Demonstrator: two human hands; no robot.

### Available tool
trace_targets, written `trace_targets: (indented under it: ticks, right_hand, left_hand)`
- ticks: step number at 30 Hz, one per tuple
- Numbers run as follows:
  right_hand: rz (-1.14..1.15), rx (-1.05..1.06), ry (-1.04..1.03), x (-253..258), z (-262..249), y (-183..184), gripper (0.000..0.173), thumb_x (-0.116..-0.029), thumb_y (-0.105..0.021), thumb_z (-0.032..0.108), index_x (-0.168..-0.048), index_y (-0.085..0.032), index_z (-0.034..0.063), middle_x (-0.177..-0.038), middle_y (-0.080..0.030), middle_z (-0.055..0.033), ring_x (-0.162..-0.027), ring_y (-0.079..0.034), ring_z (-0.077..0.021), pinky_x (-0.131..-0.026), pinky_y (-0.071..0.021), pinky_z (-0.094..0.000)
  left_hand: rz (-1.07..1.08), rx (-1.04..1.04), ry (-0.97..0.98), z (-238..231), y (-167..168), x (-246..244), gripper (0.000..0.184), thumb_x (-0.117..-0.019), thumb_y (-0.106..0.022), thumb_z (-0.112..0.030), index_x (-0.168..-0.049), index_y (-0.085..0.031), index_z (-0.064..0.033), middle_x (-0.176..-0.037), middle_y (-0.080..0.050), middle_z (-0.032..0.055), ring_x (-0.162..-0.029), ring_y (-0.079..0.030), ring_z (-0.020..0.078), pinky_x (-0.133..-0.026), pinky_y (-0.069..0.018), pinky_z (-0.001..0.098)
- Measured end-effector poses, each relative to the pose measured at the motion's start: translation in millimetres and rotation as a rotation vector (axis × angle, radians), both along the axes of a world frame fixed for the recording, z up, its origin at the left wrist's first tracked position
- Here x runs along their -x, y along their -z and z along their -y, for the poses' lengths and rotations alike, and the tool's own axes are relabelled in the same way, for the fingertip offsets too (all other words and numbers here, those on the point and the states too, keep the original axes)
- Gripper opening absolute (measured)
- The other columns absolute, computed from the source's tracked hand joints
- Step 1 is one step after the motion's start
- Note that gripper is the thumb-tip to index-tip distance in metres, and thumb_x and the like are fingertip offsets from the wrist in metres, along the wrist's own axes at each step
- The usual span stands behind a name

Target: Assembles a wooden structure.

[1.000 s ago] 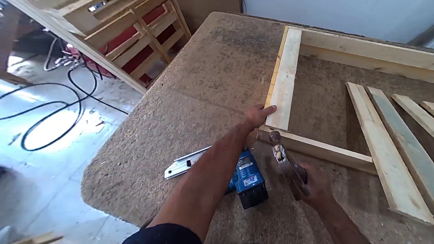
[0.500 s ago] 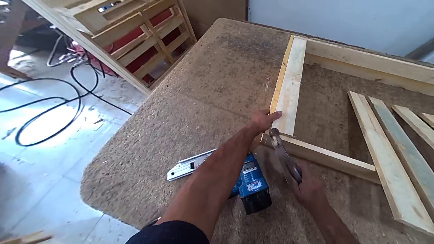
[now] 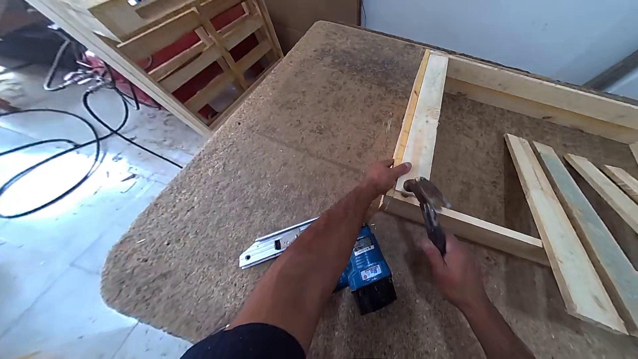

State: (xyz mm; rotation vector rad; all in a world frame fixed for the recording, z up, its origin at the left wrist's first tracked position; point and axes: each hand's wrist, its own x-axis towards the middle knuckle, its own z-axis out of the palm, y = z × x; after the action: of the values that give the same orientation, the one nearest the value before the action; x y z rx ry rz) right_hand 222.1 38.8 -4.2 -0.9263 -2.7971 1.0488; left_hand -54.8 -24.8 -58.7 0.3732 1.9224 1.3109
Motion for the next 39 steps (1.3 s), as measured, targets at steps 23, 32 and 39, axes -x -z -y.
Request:
trace_targets:
  ticks: [23, 32, 39]
  right_hand:
    - [-0.122, 0.478, 0.201, 4, 9, -5, 0.05, -0.0992, -0.053, 0.058, -0.107, -0.065, 0.01, -0.064, -0.061, -0.0027, -0.049, -0.06, -0.0188, -0.047, -0.0559, -0.0385]
    - [-0.469, 1.54, 0.8, 12, -11, -6, 0.054, -0.1091, -0.029, 0.055, -0.098, -0.05, 0.0072, -0.06, -0.048, -0.0014, -0.039, -0.049, -0.0099, -0.036, -0.0477, -0.025]
    - [-0.285, 1.491, 0.711, 18, -6, 1, 0.05, -0.11, -0.03, 0.053, -0.102, -0.05, 0.0071, -0.062, -0.047, -0.002, -0.041, -0.048, -0.0119, -0.037, -0.0485, -0.0281]
  left_hand:
    - [-0.01, 0.003, -0.019, -1, -2, -3, 0.054, -0.0959, -0.066, -0.054, -0.133, -0.067, -0.0156, -0.114, -0.073, 0.0128, -0.105, -0.071, 0.027, -0.093, -0.0566, 0.0547]
    - [-0.088, 0.057, -0.036, -3, 3, -3, 0.054, -0.0992, -0.055, -0.061, -0.128, -0.07, -0.0177, -0.11, -0.075, 0.0109, -0.103, -0.072, 0.0264, -0.094, -0.0555, 0.0564]
    - [-0.075, 0.051, -0.024, -3, 3, -1, 0.05, -0.1003, -0.056, -0.058, -0.125, -0.071, -0.016, -0.106, -0.075, 0.0111, -0.099, -0.073, 0.026, -0.091, -0.057, 0.0553]
